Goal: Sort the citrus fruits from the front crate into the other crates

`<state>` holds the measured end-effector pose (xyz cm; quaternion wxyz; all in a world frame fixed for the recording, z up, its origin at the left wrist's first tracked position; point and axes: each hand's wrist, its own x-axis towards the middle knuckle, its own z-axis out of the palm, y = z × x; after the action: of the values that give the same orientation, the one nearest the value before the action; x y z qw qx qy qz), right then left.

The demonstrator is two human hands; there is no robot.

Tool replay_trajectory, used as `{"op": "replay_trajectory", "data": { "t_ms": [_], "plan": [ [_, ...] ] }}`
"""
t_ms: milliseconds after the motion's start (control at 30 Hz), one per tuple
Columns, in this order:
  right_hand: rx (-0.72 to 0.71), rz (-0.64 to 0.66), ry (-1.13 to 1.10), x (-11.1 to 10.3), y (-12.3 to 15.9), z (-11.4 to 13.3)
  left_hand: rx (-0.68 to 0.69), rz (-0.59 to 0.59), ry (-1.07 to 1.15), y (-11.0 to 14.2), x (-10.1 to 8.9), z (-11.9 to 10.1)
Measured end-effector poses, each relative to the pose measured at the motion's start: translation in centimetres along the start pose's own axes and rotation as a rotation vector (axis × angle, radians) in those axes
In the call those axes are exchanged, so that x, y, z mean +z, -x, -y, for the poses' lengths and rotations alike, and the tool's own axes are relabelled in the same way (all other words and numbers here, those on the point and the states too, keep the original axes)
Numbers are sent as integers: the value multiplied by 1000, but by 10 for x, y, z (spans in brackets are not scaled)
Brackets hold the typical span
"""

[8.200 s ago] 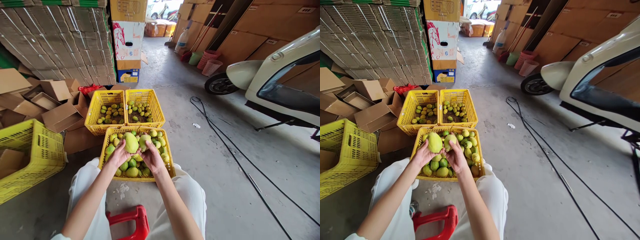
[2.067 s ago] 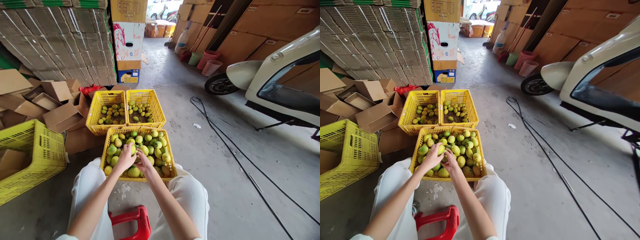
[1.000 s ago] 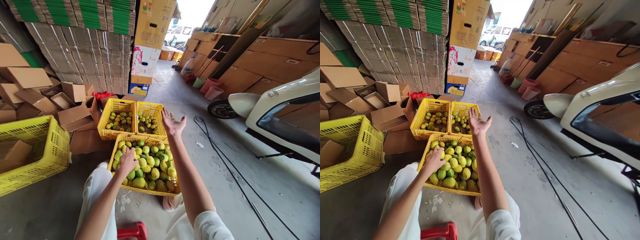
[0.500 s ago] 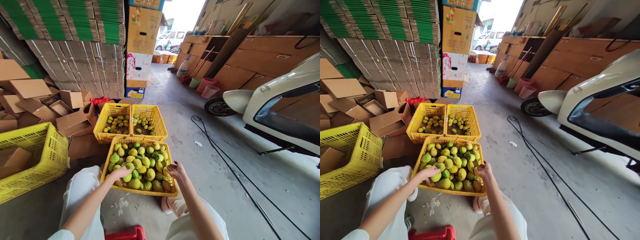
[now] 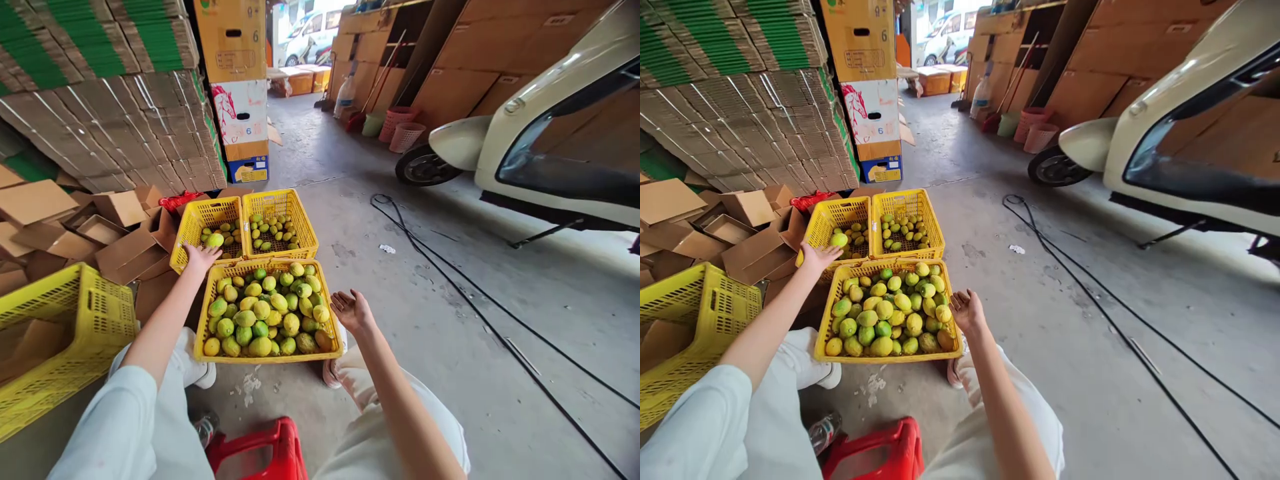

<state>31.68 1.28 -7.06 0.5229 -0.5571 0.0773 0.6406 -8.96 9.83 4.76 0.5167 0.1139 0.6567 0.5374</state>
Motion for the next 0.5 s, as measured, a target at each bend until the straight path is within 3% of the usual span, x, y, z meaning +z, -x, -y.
{"op": "replay_trajectory", "data": {
  "t_ms": [133, 267, 367, 433, 500],
  "plan": [
    [-11, -4, -35, 1, 3, 4, 136, 69, 393, 8, -3, -9],
    [-11, 19, -36, 7, 6, 4, 165, 141, 380, 9, -20, 8],
    [-19, 45, -37, 11, 12, 4, 196, 117, 129, 0, -31, 38],
    [-28, 68, -46, 12, 16, 6, 277, 92, -316, -2, -37, 73],
    [-49, 84, -60, 12, 19, 9, 292, 136, -481, 4, -41, 119]
  ]
}}
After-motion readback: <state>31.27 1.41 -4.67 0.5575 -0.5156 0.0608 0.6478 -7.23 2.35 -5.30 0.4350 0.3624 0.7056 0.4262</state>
